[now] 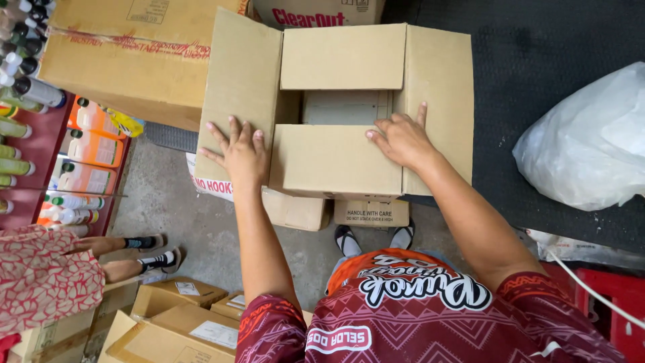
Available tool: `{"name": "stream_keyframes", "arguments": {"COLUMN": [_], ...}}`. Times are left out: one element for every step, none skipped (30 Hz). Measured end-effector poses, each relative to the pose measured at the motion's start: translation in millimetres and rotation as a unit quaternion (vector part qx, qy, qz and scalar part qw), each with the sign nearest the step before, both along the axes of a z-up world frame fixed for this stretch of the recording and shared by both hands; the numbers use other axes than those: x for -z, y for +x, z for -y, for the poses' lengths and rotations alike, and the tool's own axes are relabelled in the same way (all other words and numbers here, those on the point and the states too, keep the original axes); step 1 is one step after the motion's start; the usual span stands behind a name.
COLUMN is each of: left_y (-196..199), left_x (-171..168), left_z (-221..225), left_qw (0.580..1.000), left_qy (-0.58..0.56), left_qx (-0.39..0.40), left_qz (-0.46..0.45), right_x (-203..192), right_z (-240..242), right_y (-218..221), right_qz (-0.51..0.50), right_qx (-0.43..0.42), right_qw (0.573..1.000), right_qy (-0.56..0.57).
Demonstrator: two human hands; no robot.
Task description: Scooping white powder from a large sack into smaller plastic bags, weighing them, and packing them into a cardboard box.
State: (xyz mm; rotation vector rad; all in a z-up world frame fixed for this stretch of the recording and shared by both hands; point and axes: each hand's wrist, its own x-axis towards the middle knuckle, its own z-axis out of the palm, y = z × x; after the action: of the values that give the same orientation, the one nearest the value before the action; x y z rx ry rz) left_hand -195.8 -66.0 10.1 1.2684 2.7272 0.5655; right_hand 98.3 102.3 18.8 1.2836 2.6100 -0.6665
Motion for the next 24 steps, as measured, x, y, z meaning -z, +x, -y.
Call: {"name": "stream_keyframes", "arguments": {"left_y": [-7,-14,-20,-32,-42,-51,-48,-45,-44,-39,-34,-30,-30,-30,-29,-27,-26,-25,-23,-20,-17,-9,-1,6], "left_x": [-2,-4,-3,-4,-3,-2,-7,-12,-19,-22,-24,-26,-16,-6,5,11,17,21,16,9,2,1,0,-2], "left_z": [1,2,5,7,13,18,20,22,23,21,20,19,23,27,32,40,48,57,57,59,59,56,54,51], "left_qw": [1.0,1.0,0.998,0.998,0.995,0.991,0.99,0.988,0.986,0.986,0.989,0.99,0.99,0.991,0.989,0.987,0.984,0.979,0.979,0.975,0.971,0.973,0.97,0.966], "left_qy": [0.002,0.004,0.004,0.005,0.016,0.026,0.023,0.028,0.034,0.031,0.005,-0.02,-0.029,-0.046,-0.067,-0.08,-0.084,-0.089,-0.088,-0.104,-0.115,-0.109,-0.132,-0.154], "left_qx": [0.002,0.005,0.007,0.007,0.018,0.027,0.028,0.036,0.043,0.043,0.051,0.059,0.06,0.089,0.118,0.12,0.151,0.183,0.183,0.197,0.207,0.204,0.202,0.2], "left_qz": [-0.001,0.026,0.055,0.056,0.094,0.131,0.134,0.147,0.157,0.158,0.141,0.123,0.126,0.091,0.06,0.067,0.04,0.013,0.013,-0.003,-0.021,-0.023,-0.04,-0.057], "right_x": [-14,-28,-41,-60,-78,-96,-103,-110,-118,-109,-100,-89,-88,-86,-86,-66,-44,-25,10,43,75,75,75,74], "right_z": [3,6,9,13,19,25,37,50,61,74,87,101,103,105,107,111,116,122,127,132,133,134,134,135], "right_y": [5,10,15,25,38,50,53,56,57,49,41,33,26,19,13,13,13,14,13,12,10,7,2,-3], "right_qz": [-0.001,-0.067,-0.13,-0.129,-0.202,-0.275,-0.273,-0.285,-0.296,-0.296,-0.211,-0.122,-0.124,-0.085,-0.044,-0.043,-0.068,-0.092,-0.092,-0.09,-0.086,-0.084,-0.047,-0.009], "right_qx": [0.002,-0.004,-0.012,-0.012,-0.063,-0.113,-0.111,-0.201,-0.29,-0.289,-0.32,-0.345,-0.342,-0.338,-0.333,-0.328,-0.329,-0.328,-0.327,-0.343,-0.359,-0.363,-0.382,-0.401], "right_qw": [1.0,0.997,0.987,0.987,0.976,0.955,0.956,0.937,0.907,0.908,0.905,0.882,0.88,0.886,0.889,0.886,0.901,0.913,0.914,0.925,0.928,0.928,0.921,0.911], "right_qy": [0.002,0.046,0.089,0.091,0.045,0.001,-0.003,-0.035,-0.067,-0.07,-0.186,-0.297,-0.305,-0.305,-0.31,-0.324,-0.274,-0.223,-0.223,-0.134,-0.038,-0.032,-0.063,-0.093]}}
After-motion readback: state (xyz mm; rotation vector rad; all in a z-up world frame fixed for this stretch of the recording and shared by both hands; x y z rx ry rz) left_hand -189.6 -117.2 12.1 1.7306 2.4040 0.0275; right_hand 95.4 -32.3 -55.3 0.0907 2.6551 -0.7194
